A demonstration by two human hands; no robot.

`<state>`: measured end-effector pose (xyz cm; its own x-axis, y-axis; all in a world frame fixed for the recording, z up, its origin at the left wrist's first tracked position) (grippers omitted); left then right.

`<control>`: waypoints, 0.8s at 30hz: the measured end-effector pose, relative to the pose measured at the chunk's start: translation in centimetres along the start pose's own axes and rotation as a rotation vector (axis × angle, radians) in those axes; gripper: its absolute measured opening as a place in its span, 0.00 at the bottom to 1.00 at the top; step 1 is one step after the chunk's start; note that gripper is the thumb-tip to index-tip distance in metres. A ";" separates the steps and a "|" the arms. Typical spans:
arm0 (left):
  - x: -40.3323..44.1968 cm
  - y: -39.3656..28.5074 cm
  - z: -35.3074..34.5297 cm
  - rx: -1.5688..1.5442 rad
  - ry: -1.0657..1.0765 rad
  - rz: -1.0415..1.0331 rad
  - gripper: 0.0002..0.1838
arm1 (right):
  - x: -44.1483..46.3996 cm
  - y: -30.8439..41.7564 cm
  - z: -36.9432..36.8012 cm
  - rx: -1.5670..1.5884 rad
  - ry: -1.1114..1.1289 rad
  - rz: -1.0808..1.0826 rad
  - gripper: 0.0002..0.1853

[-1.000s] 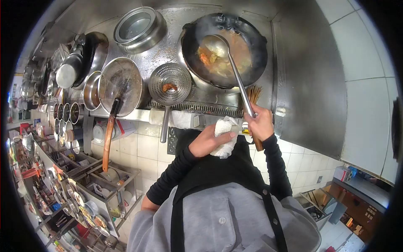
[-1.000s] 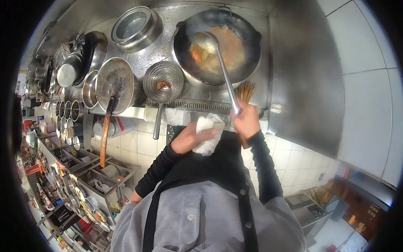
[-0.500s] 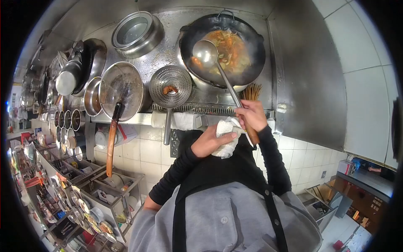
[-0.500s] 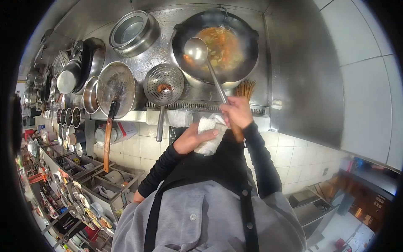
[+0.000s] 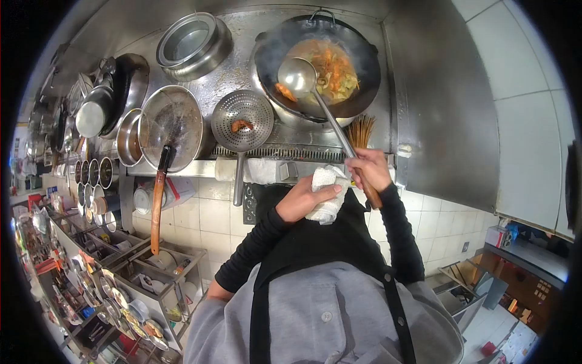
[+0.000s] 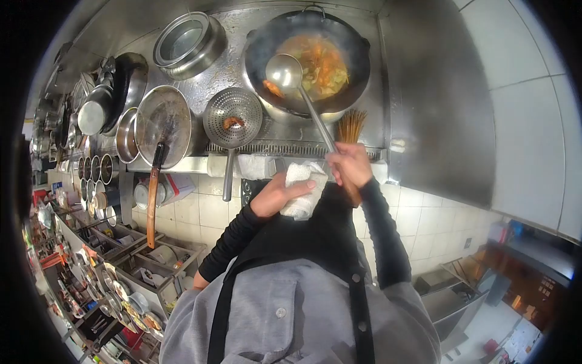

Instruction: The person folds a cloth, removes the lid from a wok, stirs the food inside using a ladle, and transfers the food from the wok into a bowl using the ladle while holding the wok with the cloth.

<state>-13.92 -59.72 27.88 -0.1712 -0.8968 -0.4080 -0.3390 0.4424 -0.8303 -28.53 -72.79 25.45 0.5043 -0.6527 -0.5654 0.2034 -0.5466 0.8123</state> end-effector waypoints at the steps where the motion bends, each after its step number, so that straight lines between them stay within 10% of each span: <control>1: 0.0 0.2 -0.2 -0.040 0.003 0.017 0.21 | 0.0 -0.3 0.1 0.076 -0.011 -0.024 0.06; 17: 0.1 0.7 0.2 -0.055 -0.041 0.051 0.22 | 1.5 -2.6 0.7 0.577 0.158 -0.177 0.20; 24: 0.3 0.0 -0.1 -0.008 -0.068 0.026 0.20 | 0.0 -0.8 2.0 0.226 -0.025 0.019 0.19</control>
<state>-14.00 -60.00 27.82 -0.1164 -0.8833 -0.4541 -0.3428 0.4649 -0.8163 -30.34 -73.41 24.55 0.4845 -0.6754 -0.5559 -0.0009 -0.6359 0.7718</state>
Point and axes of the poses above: each hand's wrist, its own x-axis towards the middle knuckle, its own z-axis out of the back of the hand, y = z × x, the point moved 6 cm from there along x, towards the middle knuckle, and after that the axes turned 4 degrees about x, right-handed, at the moved point
